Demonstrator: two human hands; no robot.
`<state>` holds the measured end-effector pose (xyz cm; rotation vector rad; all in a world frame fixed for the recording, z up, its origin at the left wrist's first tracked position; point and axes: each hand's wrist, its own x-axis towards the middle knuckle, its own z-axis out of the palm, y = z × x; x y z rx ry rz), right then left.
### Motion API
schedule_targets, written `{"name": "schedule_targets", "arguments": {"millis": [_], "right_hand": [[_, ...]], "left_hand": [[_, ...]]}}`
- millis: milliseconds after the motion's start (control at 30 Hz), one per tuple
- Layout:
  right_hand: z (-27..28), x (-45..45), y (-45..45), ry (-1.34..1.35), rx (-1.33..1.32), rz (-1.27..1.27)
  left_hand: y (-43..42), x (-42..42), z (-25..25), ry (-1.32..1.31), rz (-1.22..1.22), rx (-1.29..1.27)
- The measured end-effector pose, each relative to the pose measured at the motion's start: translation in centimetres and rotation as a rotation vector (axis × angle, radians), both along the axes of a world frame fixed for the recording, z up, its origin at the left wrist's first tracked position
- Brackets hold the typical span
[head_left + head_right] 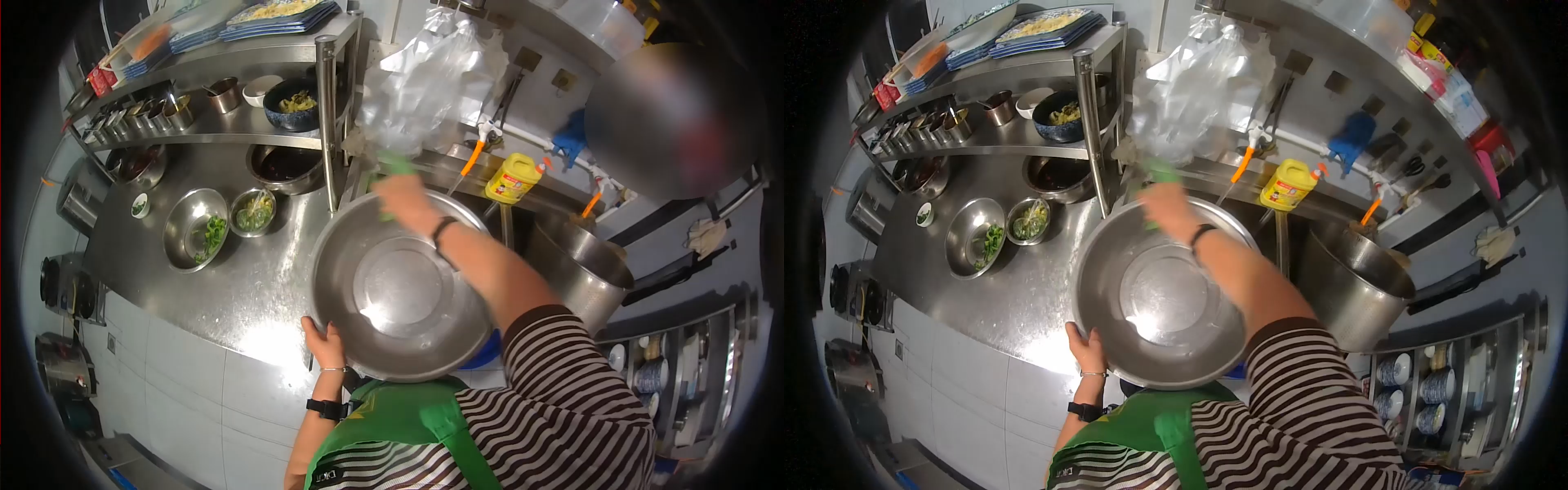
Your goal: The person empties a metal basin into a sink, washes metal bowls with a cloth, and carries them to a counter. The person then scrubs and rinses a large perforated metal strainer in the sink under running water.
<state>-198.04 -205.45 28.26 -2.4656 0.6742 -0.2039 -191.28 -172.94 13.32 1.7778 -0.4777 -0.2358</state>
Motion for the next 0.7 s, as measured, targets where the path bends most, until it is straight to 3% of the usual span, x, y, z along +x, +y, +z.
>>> {"name": "schedule_targets", "arguments": {"millis": [33,67,100,167,233,300,367,567,600,633,700], "right_hand": [[-0.8,-3.1,-2.9,0.199,-0.708,-0.061],[-1.9,-7.1,-3.3,0.101,-0.633,-0.2],[-0.9,-9.7,-2.4,0.25,-0.396,-0.378],[-1.1,-14.9,-1.0,0.316,-0.345,-0.487],[-0.5,-20.1,0.9,0.415,0.042,-0.478],[3.1,-23.8,4.1,0.136,0.991,-0.585],[1.9,-27.8,4.5,-0.087,1.461,-0.591],[-8.4,-26.4,9.5,-0.471,1.472,-0.598],[-8.9,-25.8,9.7,-0.443,1.488,-0.564],[-9.3,-25.4,9.4,-0.454,1.49,-0.573],[-10.4,-25.1,9.2,-0.43,1.507,-0.554]], "left_hand": [[-0.1,0.3,1.2,0.002,-0.003,-0.007],[-0.5,0.7,3.0,0.069,0.001,0.032],[-0.7,0.6,3.9,0.141,0.003,0.071],[-1.7,1.1,1.4,0.043,0.042,0.002],[-1.5,1.8,-0.4,0.045,0.061,-0.072],[-1.4,2.3,-0.5,0.048,0.059,-0.112],[-0.9,3.5,0.6,0.149,-0.093,-0.06],[-0.2,4.5,2.2,0.358,-0.171,-0.124],[0.1,5.0,2.0,0.45,-0.181,-0.176],[0.2,5.3,0.8,0.367,-0.122,-0.089],[0.5,5.5,-0.8,0.332,-0.18,-0.153]]}}
